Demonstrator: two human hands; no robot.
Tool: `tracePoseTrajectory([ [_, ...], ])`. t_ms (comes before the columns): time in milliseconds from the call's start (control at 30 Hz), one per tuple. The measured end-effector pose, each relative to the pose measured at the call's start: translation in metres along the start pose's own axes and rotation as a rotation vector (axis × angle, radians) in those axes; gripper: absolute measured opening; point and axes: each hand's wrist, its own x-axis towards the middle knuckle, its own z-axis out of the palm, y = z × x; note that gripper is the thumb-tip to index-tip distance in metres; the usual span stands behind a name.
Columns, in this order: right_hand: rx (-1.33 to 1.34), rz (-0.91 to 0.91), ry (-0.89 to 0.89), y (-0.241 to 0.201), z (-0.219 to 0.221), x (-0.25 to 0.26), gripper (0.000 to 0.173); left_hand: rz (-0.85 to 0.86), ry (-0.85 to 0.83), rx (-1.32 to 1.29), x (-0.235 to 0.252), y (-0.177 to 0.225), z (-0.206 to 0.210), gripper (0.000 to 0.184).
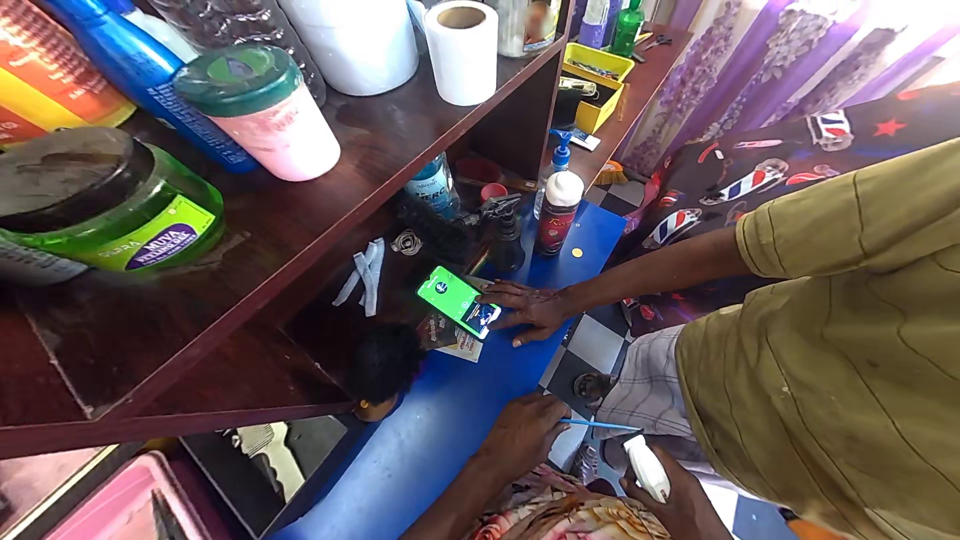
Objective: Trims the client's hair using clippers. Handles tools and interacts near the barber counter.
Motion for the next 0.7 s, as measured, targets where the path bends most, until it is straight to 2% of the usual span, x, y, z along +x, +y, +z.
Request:
tracePoseTrajectory([
  [700, -0.029, 0.01, -0.022, -0.0003, -0.0033, 0.0017, 0.055, -0.008, 0.035, 0.019, -0.002, 0.0035, 0.0024, 0.018],
])
